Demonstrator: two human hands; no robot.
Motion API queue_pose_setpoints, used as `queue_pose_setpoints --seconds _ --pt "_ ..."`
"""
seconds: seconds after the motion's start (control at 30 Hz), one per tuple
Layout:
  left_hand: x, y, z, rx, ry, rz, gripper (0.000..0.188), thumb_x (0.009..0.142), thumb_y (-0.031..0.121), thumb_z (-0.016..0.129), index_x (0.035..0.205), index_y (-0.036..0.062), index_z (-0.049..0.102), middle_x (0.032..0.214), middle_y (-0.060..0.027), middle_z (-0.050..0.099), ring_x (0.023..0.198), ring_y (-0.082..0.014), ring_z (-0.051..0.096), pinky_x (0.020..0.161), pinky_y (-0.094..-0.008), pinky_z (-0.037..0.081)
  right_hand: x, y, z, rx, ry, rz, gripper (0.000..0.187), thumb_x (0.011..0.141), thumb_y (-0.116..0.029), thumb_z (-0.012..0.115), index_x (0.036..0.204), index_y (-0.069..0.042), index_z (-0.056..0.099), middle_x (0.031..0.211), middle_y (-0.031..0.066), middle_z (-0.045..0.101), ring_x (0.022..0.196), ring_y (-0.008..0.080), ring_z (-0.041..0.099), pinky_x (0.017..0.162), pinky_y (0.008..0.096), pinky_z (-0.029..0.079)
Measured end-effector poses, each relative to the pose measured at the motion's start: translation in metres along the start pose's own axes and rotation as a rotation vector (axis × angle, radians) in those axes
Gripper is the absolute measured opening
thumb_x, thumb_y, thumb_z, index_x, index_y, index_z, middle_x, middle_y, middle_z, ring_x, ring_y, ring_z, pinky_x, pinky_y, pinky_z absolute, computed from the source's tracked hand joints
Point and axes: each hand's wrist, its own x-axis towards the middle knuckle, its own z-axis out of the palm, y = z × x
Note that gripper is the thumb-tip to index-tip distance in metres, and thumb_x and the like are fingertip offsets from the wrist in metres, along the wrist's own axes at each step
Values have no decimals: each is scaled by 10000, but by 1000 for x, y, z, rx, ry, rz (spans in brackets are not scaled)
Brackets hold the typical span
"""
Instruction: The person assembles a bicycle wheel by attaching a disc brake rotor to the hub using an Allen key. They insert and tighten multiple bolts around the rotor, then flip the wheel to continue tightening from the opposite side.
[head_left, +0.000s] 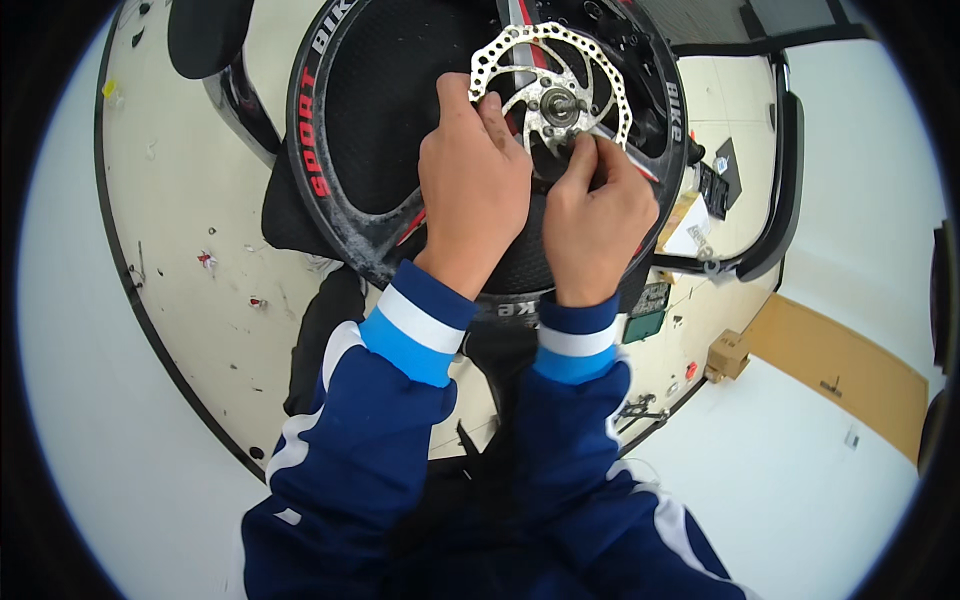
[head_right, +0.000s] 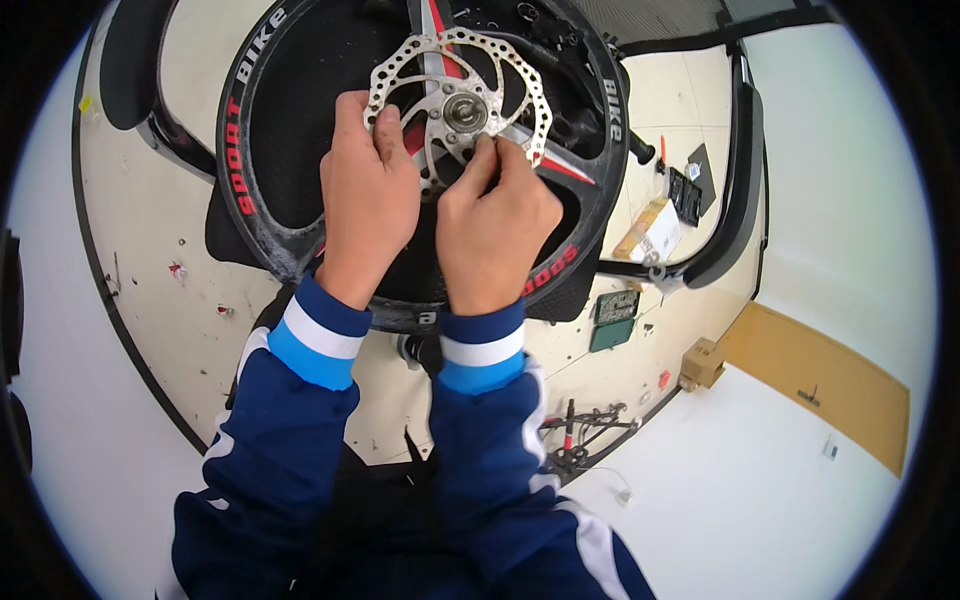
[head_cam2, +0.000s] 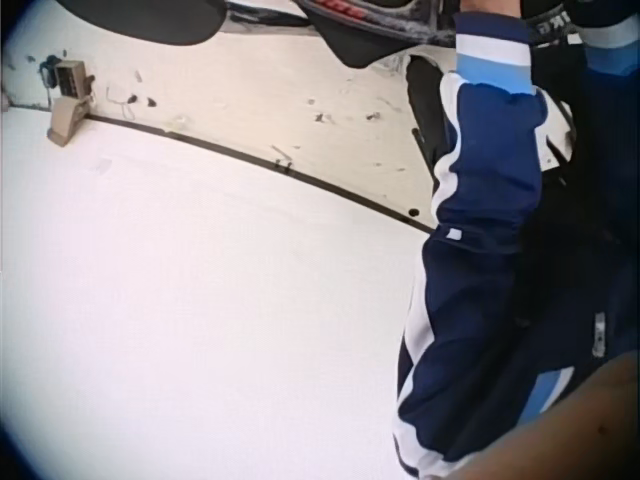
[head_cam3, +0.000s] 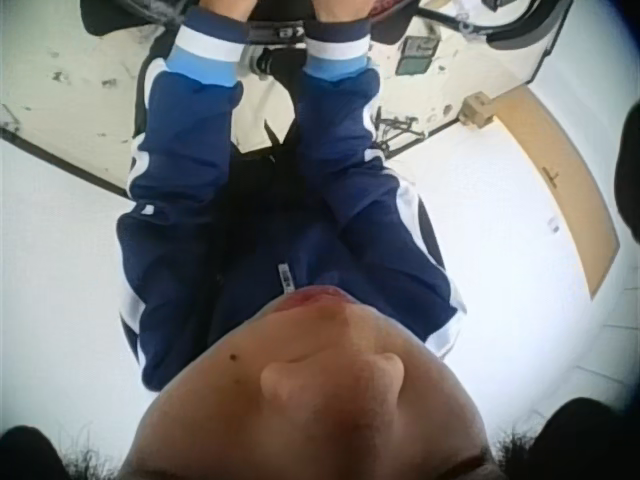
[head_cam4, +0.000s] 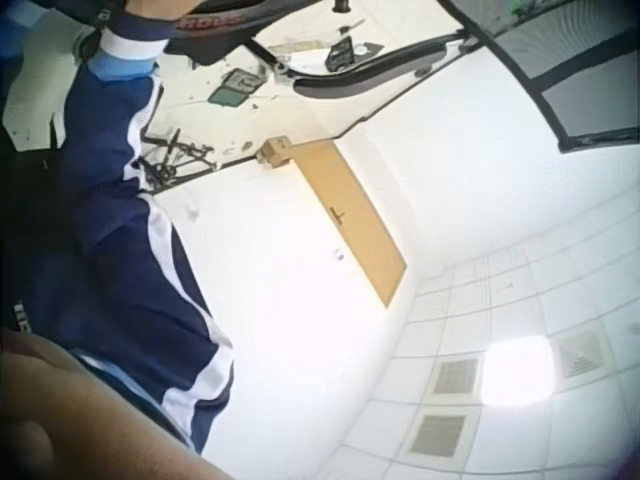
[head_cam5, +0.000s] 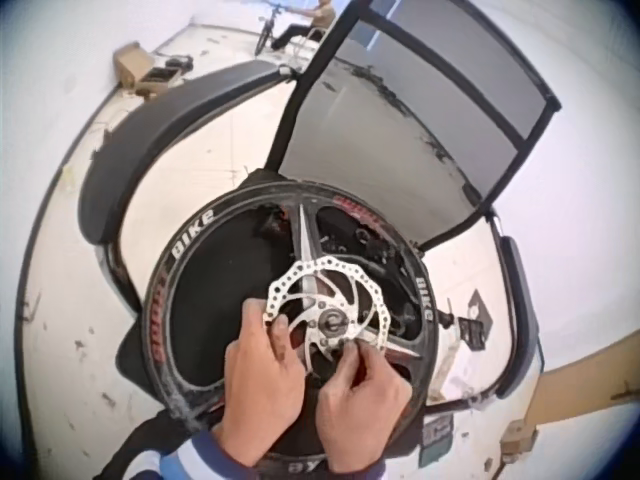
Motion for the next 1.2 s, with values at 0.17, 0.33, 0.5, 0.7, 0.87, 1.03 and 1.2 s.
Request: queue_pose_setpoints --seconds 0.17,0.33,0.5,0.7,0.87,1.03,1.2 --pt "4 -3 -13 -39 -34 51 169 1014 115 537 1061 -45 508 730 -252 664 694 -441 678 591 -490 497 8 17 -28 101 -361 115 192 949 -114 642 957 63 716 698 219 661 584 325 665 568 351 484" --pt "8 -4 -29 -11 -80 45 203 981 115 597 1061 -70 576 775 -237 691 722 -410 701 640 -455 526 -3 26 -42 159 -402 8 186 930 -31 613 1079 49 690 732 195 689 590 291 680 589 338 506" --pt "14 -8 -31 -34 -65 48 208 963 105 622 1076 -68 603 800 -214 710 748 -381 714 671 -434 537 -3 26 -56 187 -542 -199 301 879 83 550 1147 3 664 853 188 679 702 356 679 648 355 536" --pt "20 -13 -32 -40 -84 49 213 951 131 660 1072 -44 660 758 -124 727 645 -144 668 608 -293 496 30 30 -69 -60 -750 -656 261 787 62 630 1030 -15 683 862 146 646 765 356 668 673 429 547" --pt "31 -14 -40 -70 -197 -78 200 931 124 699 1043 -39 673 767 -91 743 644 -93 656 602 -252 490 72 12 -64 -318 -1005 -1028 100 801 -71 690 897 -46 704 816 91 664 749 293 688 646 388 553" --pt "30 -22 -41 -130 -205 -72 159 941 110 693 993 -35 651 719 -56 711 592 -59 583 562 -244 446 84 -6 -29 -264 -1018 -1213 137 814 -172 740 810 -42 695 701 102 662 670 294 691 602 397 549" --pt "34 -26 -41 -226 -250 -120 174 949 124 697 1011 -34 655 766 -34 715 626 -52 592 557 -234 442 86 -23 -18 -211 -956 -1090 181 838 -204 709 797 -30 678 672 138 663 643 334 684 610 430 549"
